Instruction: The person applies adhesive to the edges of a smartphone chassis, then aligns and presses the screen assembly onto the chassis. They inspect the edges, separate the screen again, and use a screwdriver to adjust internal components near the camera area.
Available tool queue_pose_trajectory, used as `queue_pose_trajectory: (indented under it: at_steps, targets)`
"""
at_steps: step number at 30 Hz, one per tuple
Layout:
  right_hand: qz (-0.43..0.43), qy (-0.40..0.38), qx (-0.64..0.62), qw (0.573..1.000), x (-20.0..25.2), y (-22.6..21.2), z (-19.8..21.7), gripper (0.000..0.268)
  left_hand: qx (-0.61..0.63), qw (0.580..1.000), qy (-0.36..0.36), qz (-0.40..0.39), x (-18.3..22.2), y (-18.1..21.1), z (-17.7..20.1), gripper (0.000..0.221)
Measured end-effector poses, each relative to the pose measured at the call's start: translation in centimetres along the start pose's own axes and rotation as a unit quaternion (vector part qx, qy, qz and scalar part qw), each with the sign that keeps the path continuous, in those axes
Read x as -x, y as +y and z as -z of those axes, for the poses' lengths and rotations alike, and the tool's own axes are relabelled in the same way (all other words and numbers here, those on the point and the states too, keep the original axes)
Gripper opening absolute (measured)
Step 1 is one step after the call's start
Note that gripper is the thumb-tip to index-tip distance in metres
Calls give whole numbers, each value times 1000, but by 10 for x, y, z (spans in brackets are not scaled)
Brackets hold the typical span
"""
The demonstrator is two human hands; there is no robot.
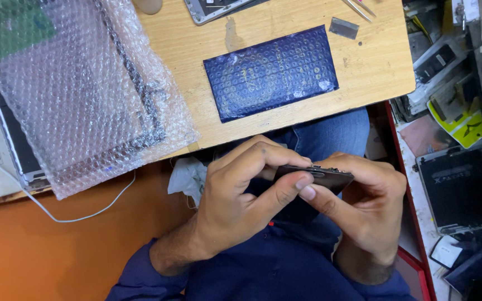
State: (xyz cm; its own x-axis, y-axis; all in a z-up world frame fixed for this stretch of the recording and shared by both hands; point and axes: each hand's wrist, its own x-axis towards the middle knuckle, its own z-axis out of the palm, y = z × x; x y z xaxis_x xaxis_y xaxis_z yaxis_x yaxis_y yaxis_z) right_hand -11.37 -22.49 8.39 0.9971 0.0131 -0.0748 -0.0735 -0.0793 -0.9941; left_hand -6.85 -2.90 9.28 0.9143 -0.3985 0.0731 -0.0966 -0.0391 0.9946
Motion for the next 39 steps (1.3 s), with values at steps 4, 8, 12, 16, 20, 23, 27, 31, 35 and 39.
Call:
queue_pose_trajectory:
  at_steps: [4, 8, 12, 16, 20, 23, 27, 31, 35, 39]
  targets:
    - [17, 9, 21, 1000, 0, -4, -5, 17, -20, 1000, -9, -9, 0, -1, 4, 19]
    - [35, 15, 68, 997, 2, -10, -5, 21, -31, 999, -37, -25, -1, 3, 12, 25]
    - [54, 8, 80, 995, 0, -12, -6, 21, -39, 996, -40, -64, -2, 2, 11, 21]
    - [44, 12, 86, 995, 2, -12, -5, 20, -47, 993, -52, -99, -2, -4, 11, 24]
    - [41, -1, 76, 996, 3, -11, -2, 20, -56, 990, -62, -117, -1, -7, 11, 23]
    - [60, -7, 69, 996, 0, -10, -1, 21, -61, 990, -56, -117, 0, -7, 8, 23]
    - [64, -4, 93, 994, 2, -13, -3, 19, -41, 992, -45, -106, 1, -7, 3, 22]
    - [68, 2, 99, 993, 2, -15, -5, 18, -29, 995, -34, -91, 3, -7, -1, 19]
    - [76, -2, 113, 991, 0, -15, -5, 17, -16, 997, -17, -77, 5, -9, -7, 19]
    - [77, -8, 117, 990, 1, -13, -4, 15, -9, 998, -2, -69, 5, -12, -13, 18]
